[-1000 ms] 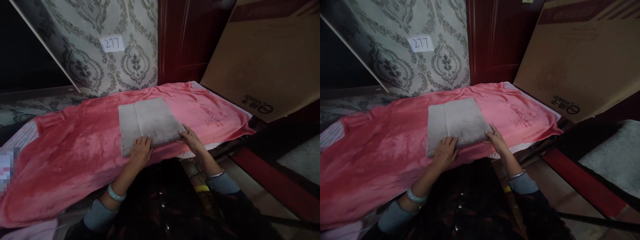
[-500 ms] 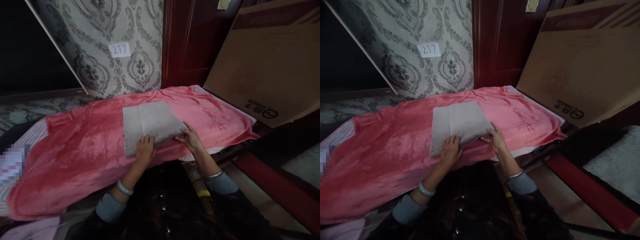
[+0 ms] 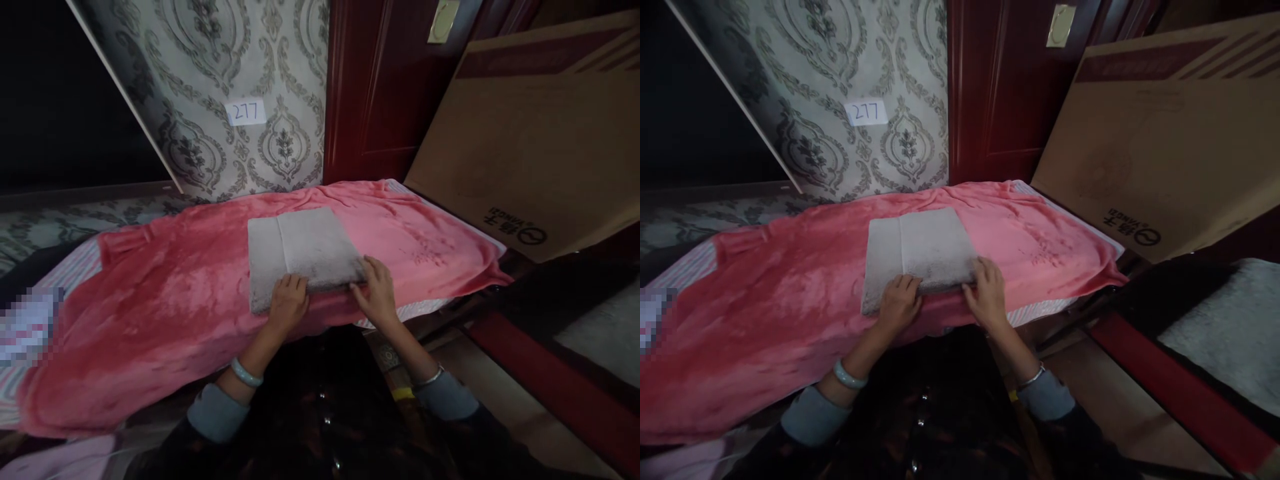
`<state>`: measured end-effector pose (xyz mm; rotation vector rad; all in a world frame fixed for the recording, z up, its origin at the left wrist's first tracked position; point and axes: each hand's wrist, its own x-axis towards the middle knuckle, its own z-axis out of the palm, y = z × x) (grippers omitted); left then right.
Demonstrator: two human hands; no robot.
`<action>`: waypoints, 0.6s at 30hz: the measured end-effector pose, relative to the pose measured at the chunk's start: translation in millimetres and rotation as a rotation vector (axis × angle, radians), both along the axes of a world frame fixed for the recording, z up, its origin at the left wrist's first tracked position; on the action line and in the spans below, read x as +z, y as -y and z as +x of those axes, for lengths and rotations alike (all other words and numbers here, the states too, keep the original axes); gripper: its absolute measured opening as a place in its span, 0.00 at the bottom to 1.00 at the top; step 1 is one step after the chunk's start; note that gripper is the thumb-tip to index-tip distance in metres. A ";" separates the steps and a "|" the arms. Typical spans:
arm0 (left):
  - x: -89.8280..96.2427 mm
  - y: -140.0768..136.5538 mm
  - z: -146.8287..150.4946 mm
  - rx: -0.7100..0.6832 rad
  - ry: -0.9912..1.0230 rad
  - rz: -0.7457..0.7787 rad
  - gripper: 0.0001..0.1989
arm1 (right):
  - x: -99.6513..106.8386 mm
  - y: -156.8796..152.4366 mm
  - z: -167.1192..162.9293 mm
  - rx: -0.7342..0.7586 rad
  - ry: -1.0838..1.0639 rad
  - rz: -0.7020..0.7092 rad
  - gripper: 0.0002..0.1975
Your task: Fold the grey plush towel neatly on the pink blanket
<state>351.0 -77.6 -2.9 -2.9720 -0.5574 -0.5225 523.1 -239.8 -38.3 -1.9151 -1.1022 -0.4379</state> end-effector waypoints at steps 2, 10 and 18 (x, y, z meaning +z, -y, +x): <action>4.2 0.3 0.1 -0.007 -0.005 0.002 0.11 | 2.7 -5.9 -15.2 0.034 0.150 -0.128 0.29; 4.5 0.8 -2.2 -0.016 0.005 0.008 0.12 | 0.1 -51.0 -40.4 0.130 0.338 -0.275 0.26; -2.2 -8.0 -7.3 -0.098 0.057 -0.048 0.12 | -6.2 -69.4 -27.6 0.257 0.430 -0.249 0.25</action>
